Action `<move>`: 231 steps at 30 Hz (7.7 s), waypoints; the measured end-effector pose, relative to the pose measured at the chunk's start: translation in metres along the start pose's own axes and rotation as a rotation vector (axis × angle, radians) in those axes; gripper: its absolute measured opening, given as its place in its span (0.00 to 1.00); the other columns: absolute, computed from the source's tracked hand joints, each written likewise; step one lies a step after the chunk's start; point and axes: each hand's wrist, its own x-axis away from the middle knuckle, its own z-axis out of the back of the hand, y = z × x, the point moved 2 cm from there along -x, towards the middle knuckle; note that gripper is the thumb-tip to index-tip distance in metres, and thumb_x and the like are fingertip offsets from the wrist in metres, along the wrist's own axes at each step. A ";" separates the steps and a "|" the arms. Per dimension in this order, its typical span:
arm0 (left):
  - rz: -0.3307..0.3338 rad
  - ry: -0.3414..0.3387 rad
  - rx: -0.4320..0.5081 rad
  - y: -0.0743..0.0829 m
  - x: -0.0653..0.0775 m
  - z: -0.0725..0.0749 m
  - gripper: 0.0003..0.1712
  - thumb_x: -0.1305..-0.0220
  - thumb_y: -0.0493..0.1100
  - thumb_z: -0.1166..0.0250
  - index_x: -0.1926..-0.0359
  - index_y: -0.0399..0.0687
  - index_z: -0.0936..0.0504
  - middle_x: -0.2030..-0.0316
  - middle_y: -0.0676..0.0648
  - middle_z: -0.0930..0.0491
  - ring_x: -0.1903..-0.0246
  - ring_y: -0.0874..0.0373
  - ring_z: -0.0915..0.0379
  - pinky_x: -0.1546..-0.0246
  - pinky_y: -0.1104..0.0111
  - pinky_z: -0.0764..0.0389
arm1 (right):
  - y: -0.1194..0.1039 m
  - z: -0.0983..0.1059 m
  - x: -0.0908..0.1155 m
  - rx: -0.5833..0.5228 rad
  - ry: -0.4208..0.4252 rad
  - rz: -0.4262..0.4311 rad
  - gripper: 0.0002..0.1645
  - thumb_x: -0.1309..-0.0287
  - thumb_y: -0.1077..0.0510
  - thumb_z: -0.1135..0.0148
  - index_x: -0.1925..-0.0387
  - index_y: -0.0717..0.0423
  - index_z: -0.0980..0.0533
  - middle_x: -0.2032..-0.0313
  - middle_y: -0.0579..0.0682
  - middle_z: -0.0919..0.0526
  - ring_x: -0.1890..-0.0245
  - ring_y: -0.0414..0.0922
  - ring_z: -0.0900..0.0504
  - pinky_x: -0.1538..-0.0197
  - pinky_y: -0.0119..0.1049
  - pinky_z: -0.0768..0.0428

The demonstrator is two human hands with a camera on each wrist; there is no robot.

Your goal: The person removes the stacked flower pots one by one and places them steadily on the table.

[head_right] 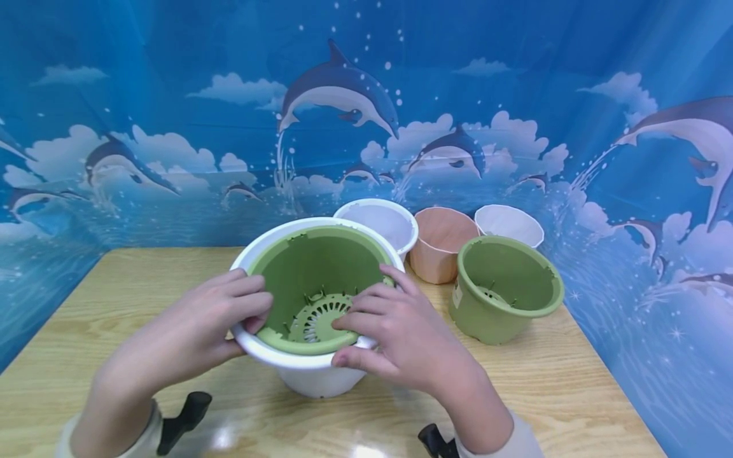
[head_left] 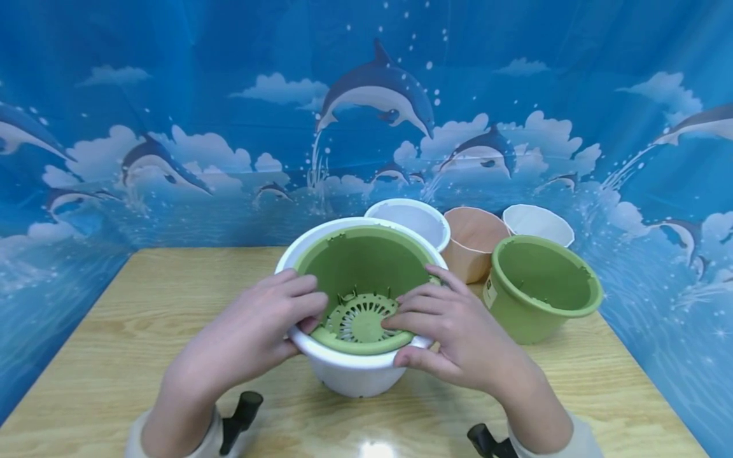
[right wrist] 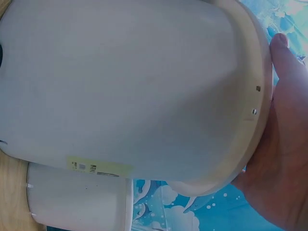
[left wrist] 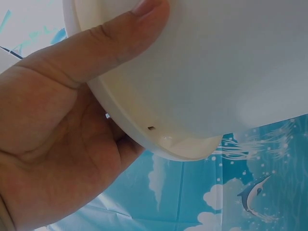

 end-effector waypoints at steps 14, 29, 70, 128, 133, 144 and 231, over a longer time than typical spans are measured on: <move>0.013 -0.016 -0.004 -0.001 0.000 0.000 0.22 0.46 0.43 0.25 0.74 0.65 0.34 0.71 0.64 0.36 0.66 0.64 0.40 0.64 0.70 0.32 | -0.004 -0.001 -0.001 -0.020 -0.008 -0.012 0.28 0.30 0.31 0.55 0.63 0.42 0.17 0.65 0.33 0.16 0.58 0.35 0.19 0.28 0.57 0.41; -0.012 0.006 0.008 -0.002 0.000 0.003 0.25 0.51 0.40 0.22 0.77 0.62 0.35 0.73 0.62 0.37 0.68 0.64 0.40 0.67 0.71 0.32 | -0.002 0.000 -0.001 -0.041 0.017 -0.017 0.26 0.31 0.30 0.54 0.64 0.41 0.19 0.68 0.32 0.17 0.61 0.34 0.19 0.29 0.56 0.38; 0.040 0.074 -0.026 -0.005 0.009 0.015 0.24 0.54 0.45 0.20 0.72 0.62 0.33 0.70 0.63 0.34 0.63 0.65 0.38 0.66 0.70 0.29 | -0.004 -0.002 -0.006 -0.064 0.263 -0.041 0.24 0.31 0.35 0.50 0.68 0.44 0.19 0.71 0.36 0.16 0.64 0.38 0.19 0.33 0.56 0.33; -0.080 -0.085 0.047 0.000 0.003 0.006 0.11 0.48 0.42 0.24 0.63 0.63 0.13 0.63 0.64 0.19 0.59 0.68 0.25 0.56 0.66 0.19 | 0.002 0.006 -0.007 -0.158 0.435 -0.017 0.11 0.53 0.60 0.35 0.64 0.55 0.19 0.66 0.46 0.16 0.60 0.46 0.24 0.30 0.53 0.39; -0.077 -0.102 0.026 0.000 0.001 0.003 0.11 0.48 0.44 0.23 0.63 0.61 0.12 0.64 0.64 0.19 0.58 0.66 0.25 0.54 0.64 0.20 | 0.002 0.006 -0.008 -0.160 0.466 0.000 0.10 0.51 0.59 0.34 0.64 0.57 0.20 0.66 0.48 0.17 0.59 0.48 0.25 0.30 0.52 0.38; -0.087 -0.076 -0.005 0.000 0.001 0.000 0.10 0.49 0.45 0.23 0.65 0.63 0.13 0.65 0.65 0.19 0.59 0.65 0.27 0.55 0.65 0.21 | 0.001 0.011 -0.010 -0.157 0.520 0.014 0.11 0.43 0.55 0.37 0.66 0.60 0.21 0.68 0.50 0.19 0.62 0.47 0.25 0.31 0.53 0.39; -0.074 -0.089 0.029 0.001 0.001 -0.001 0.10 0.48 0.47 0.24 0.68 0.67 0.16 0.68 0.68 0.23 0.62 0.66 0.31 0.57 0.64 0.25 | -0.004 0.034 -0.014 -0.315 1.276 0.008 0.27 0.51 0.55 0.24 0.76 0.74 0.29 0.74 0.58 0.24 0.64 0.45 0.26 0.39 0.43 0.29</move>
